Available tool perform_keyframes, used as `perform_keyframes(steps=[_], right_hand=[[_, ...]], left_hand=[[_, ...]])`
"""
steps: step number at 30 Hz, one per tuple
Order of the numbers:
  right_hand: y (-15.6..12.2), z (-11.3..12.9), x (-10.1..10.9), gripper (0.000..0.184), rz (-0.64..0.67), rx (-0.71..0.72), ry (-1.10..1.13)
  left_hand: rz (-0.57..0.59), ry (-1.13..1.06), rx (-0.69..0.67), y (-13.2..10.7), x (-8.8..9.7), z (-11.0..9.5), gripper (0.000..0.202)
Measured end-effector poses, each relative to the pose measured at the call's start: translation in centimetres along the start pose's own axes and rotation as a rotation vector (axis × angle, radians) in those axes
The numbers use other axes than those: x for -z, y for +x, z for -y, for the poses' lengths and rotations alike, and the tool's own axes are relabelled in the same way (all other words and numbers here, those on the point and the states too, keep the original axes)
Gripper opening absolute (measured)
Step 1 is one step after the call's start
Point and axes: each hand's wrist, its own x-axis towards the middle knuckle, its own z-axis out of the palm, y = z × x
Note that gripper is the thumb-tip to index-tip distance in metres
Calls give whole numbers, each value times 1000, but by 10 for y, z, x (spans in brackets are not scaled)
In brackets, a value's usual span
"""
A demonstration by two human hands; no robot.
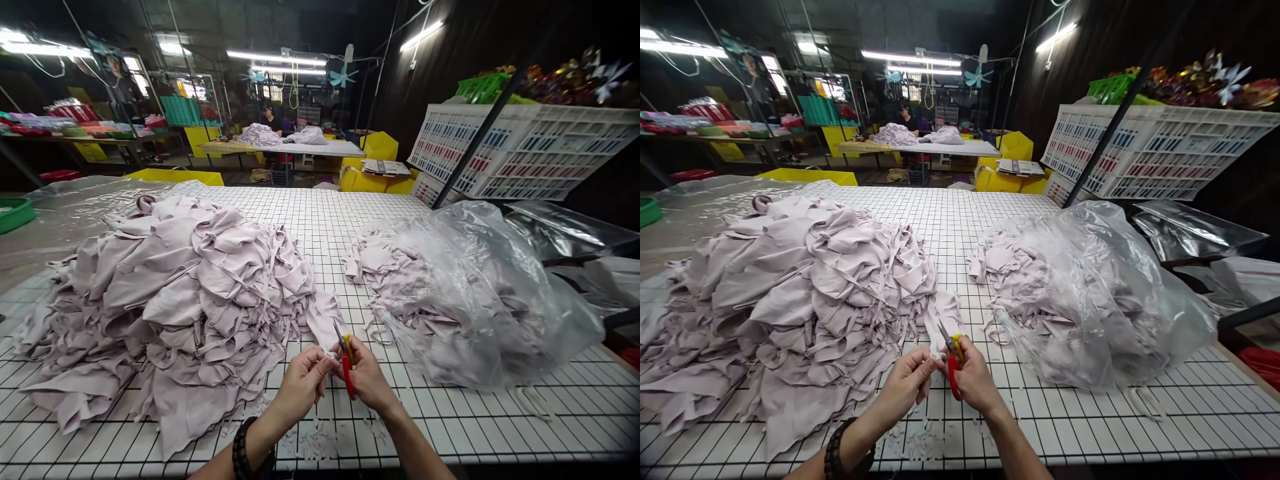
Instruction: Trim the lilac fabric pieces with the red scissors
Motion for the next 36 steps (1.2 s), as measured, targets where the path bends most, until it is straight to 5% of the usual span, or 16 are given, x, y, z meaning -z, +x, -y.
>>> perform_keyframes(steps=[5, 10, 13, 17, 21, 36], right_hand=[[10, -2, -9, 28, -104, 75, 167], [9, 1, 3, 29, -37, 32, 47], [0, 11, 20, 29, -107, 11, -169], [-19, 36, 40, 31, -82, -1, -563], [-30, 49, 37, 33, -66, 69, -838], [-26, 48, 21, 22, -110, 128, -975]], left_hand=[[-200, 278, -341, 2, 3, -17, 29], [-12, -45, -161, 14, -1, -6, 31], [23, -204, -103, 22, -4, 5, 30], [3, -126, -140, 23, -3, 5, 27], [6, 36, -198, 19, -1, 0, 26], [88, 100, -193, 13, -1, 0, 25]])
